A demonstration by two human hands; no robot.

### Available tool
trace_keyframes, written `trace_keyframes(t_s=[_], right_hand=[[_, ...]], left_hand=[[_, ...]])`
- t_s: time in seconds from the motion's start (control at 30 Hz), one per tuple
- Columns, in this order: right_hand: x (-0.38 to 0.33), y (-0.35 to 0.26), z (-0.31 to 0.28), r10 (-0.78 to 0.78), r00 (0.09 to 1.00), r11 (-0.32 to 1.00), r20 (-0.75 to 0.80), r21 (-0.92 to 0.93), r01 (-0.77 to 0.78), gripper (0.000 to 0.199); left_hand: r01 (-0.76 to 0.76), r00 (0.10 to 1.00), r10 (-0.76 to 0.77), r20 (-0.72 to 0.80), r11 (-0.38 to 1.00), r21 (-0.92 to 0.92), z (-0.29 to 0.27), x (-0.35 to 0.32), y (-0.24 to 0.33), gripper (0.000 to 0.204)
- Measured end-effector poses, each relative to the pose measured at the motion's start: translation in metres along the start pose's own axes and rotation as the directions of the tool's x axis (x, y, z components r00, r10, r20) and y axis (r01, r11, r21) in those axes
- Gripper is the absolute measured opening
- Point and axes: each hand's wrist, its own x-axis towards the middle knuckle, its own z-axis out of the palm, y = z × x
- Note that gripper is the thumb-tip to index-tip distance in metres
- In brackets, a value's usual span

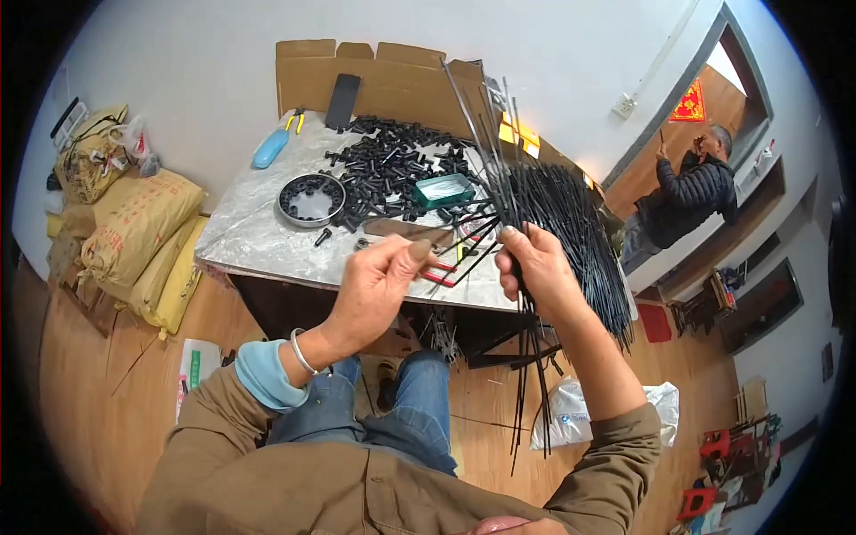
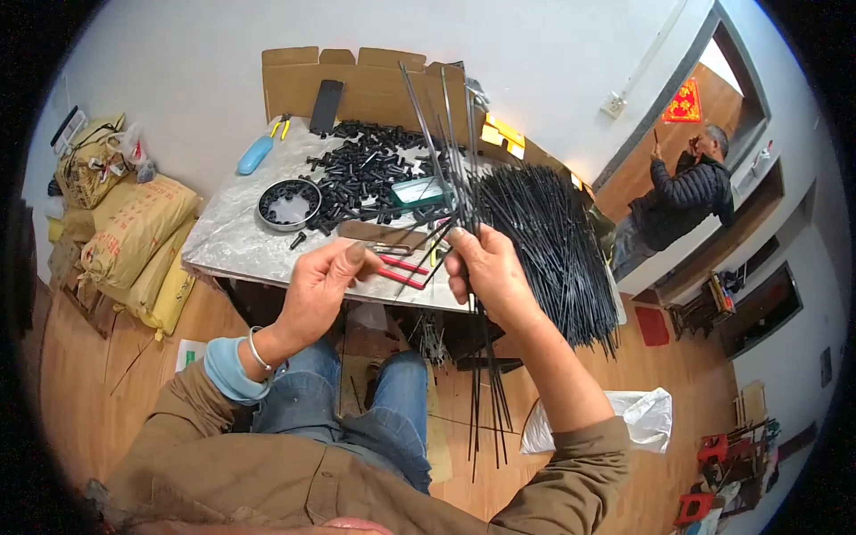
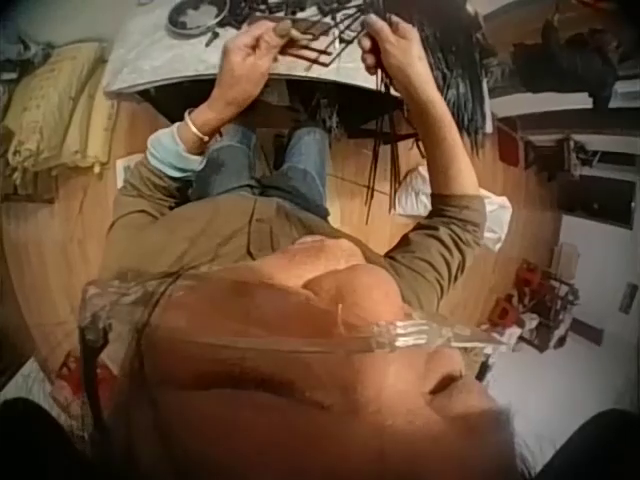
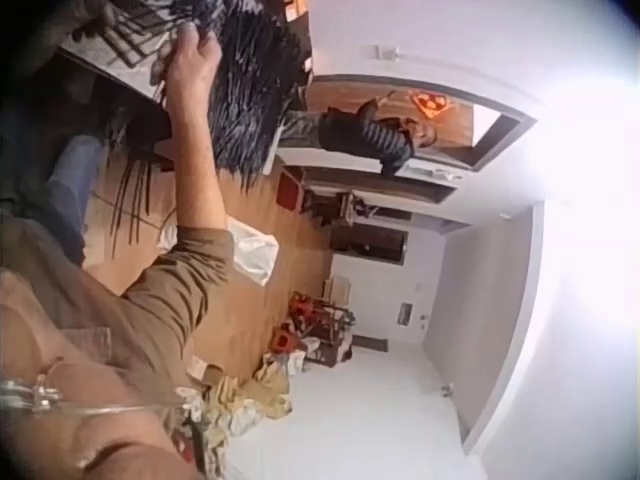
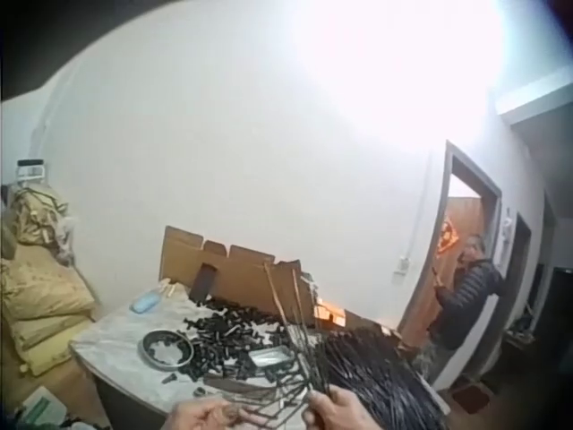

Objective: Assembling and organizing long black plastic strips into bundles at a workstation.

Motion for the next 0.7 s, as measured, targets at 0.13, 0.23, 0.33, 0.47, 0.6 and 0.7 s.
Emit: trace_keyframes(t_s=[0.13, 0.23, 0.33, 0.47, 0.6, 0.7], right_hand=[[-0.012, 0.007, 0.01, -0.037, 0.999, 0.994, 0.025, -0.099, 0.039, 0.018], [-0.016, 0.022, 0.038, 0.004, 0.987, 0.996, 0.159, -0.091, 0.011, 0.017], [-0.022, 0.031, 0.039, 0.02, 0.98, 1.0, 0.196, -0.006, -0.019, 0.015], [-0.022, 0.04, 0.047, 0.0, 0.98, 0.995, 0.197, 0.1, -0.02, 0.016], [-0.005, 0.063, 0.067, -0.201, 0.97, 0.978, 0.135, 0.093, 0.189, 0.018], [0.033, 0.058, 0.079, -0.377, 0.918, 0.92, 0.119, 0.16, 0.357, 0.021]], left_hand=[[0.497, 0.835, -0.309, 0.456, 0.778, -0.385, 0.041, 0.004, 0.015, 0.068], [0.686, 0.721, -0.296, 0.627, 0.431, -0.586, 0.043, 0.012, 0.007, 0.069], [0.595, 0.795, -0.373, 0.479, 0.636, -0.492, 0.051, 0.023, 0.013, 0.055], [0.411, 0.91, -0.233, 0.342, 0.621, -0.668, 0.045, 0.059, 0.012, 0.035], [0.236, 0.969, -0.108, 0.221, 0.664, -0.71, 0.018, 0.111, 0.043, 0.033], [-0.03, 0.987, 0.118, 0.108, 0.797, -0.603, 0.001, 0.133, 0.08, 0.034]])
